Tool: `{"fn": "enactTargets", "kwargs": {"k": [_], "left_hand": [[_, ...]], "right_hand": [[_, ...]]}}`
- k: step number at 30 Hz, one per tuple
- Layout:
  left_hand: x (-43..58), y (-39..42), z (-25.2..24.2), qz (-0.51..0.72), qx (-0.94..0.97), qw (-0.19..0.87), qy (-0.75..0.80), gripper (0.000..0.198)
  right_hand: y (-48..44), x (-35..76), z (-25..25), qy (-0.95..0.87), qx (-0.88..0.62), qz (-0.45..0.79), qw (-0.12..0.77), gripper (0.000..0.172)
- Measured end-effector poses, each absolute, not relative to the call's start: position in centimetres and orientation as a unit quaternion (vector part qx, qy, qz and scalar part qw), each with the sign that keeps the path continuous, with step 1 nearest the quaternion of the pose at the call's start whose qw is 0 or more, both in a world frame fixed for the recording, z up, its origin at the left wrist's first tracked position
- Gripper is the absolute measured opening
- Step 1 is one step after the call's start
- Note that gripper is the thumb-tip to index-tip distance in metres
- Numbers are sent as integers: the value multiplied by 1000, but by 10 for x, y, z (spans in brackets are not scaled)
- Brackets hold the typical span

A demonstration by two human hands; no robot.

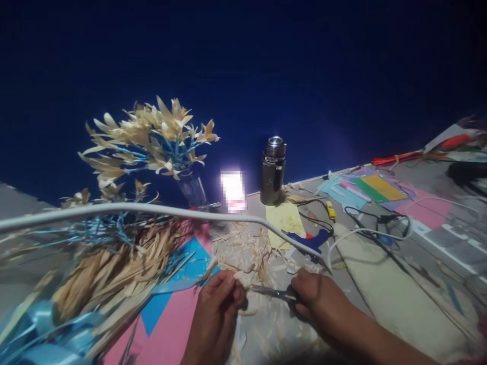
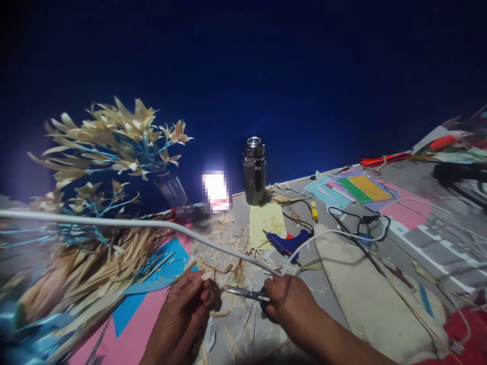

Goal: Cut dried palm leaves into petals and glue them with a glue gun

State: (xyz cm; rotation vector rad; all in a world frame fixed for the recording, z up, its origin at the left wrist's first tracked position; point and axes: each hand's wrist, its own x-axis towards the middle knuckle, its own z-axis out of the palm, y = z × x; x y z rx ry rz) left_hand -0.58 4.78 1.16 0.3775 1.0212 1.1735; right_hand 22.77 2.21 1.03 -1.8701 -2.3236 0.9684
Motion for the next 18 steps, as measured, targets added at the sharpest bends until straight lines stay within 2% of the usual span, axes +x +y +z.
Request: {"fn": "enactTargets", "kwargs": {"k": [5, 18], "left_hand": [[-3, 47, 15, 543, 171, 688, 450, 30], [-4, 48, 17, 536, 175, 698, 441, 31]], "right_hand": [[28, 233, 1, -733, -572, 365, 52, 15], [28, 243, 2, -722, -572, 387, 50, 17]]}}
